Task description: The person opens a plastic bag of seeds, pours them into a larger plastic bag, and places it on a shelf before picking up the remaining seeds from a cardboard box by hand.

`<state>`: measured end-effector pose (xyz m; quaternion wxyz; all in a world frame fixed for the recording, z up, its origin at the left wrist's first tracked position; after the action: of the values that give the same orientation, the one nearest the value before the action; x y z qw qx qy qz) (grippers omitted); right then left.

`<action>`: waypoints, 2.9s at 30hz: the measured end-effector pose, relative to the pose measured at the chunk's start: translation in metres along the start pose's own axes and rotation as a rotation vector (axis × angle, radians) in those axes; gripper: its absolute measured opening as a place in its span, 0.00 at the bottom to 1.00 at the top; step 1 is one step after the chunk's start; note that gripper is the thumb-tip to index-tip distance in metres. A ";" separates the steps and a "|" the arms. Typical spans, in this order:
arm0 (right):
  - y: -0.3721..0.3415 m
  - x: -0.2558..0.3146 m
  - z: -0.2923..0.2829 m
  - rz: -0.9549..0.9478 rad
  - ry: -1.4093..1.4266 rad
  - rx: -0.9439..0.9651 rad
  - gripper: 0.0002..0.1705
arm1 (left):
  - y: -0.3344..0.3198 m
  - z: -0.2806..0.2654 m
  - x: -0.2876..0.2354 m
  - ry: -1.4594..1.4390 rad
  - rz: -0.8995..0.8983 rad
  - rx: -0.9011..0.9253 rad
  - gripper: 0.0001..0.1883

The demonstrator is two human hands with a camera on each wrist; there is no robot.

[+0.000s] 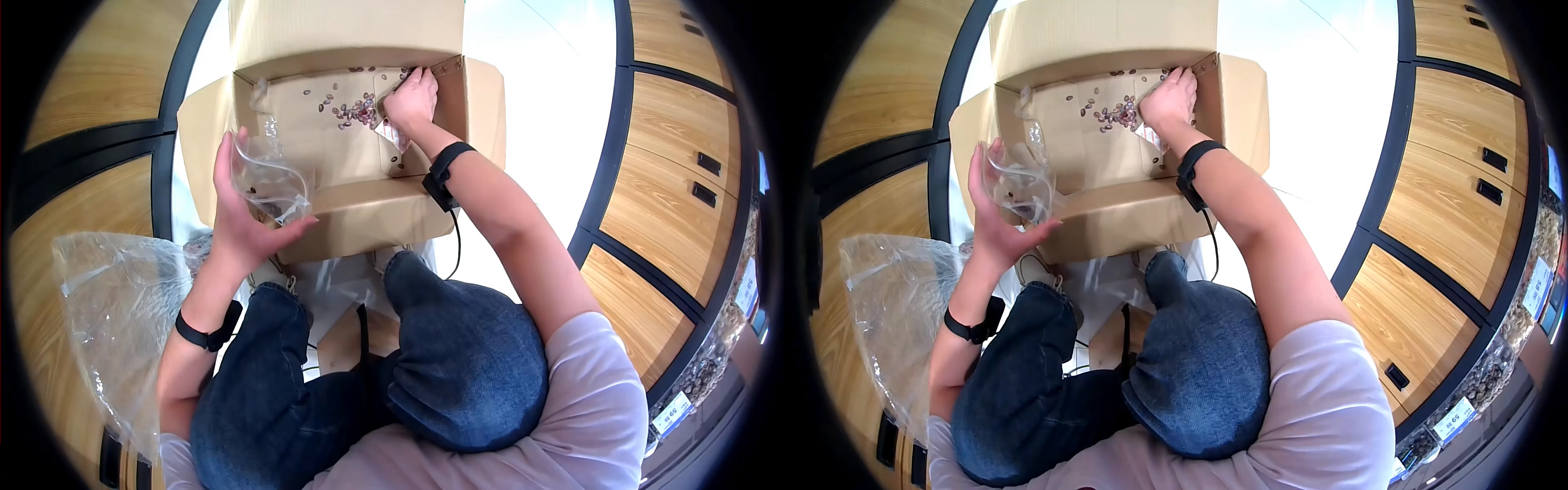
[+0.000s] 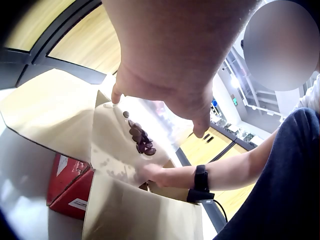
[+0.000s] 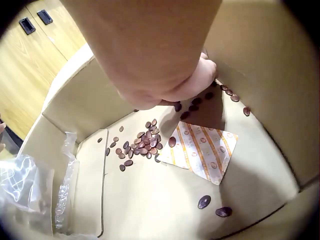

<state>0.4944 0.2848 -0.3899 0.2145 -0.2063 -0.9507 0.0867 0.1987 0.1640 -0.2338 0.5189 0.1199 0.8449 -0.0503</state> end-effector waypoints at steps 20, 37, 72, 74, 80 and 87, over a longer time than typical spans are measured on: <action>-0.018 0.002 -0.010 -0.038 -0.126 0.113 0.40 | 0.003 0.000 -0.001 -0.006 -0.007 0.001 0.73; -0.027 0.005 -0.016 -0.399 -0.275 0.184 0.30 | 0.006 -0.004 -0.007 -0.001 0.009 0.032 0.73; -0.017 0.038 0.019 -0.823 -0.034 0.256 0.31 | 0.004 -0.009 -0.002 -0.014 -0.021 -0.015 0.70; -0.012 0.042 0.016 -0.867 -0.003 0.214 0.30 | 0.004 -0.011 -0.002 0.014 -0.014 -0.017 0.70; -0.004 0.064 0.023 -0.981 -0.056 0.243 0.32 | 0.004 -0.010 0.001 0.011 -0.024 0.034 0.74; -0.013 0.054 0.034 -1.016 -0.034 0.295 0.30 | 0.003 -0.014 0.003 0.000 -0.043 0.003 0.72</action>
<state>0.4302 0.2932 -0.3969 0.2409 0.3142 -0.9119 0.1078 0.1863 0.1700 -0.2303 0.5175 0.1027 0.8472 -0.0628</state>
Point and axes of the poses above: each hand's wrist, its own y-axis towards the middle knuckle, its own z-axis out of the palm, x = y × z, the point moved 2 cm from there along y, towards the middle knuckle, and after that the axes turned 2 degrees about z, right-handed, at the moved point
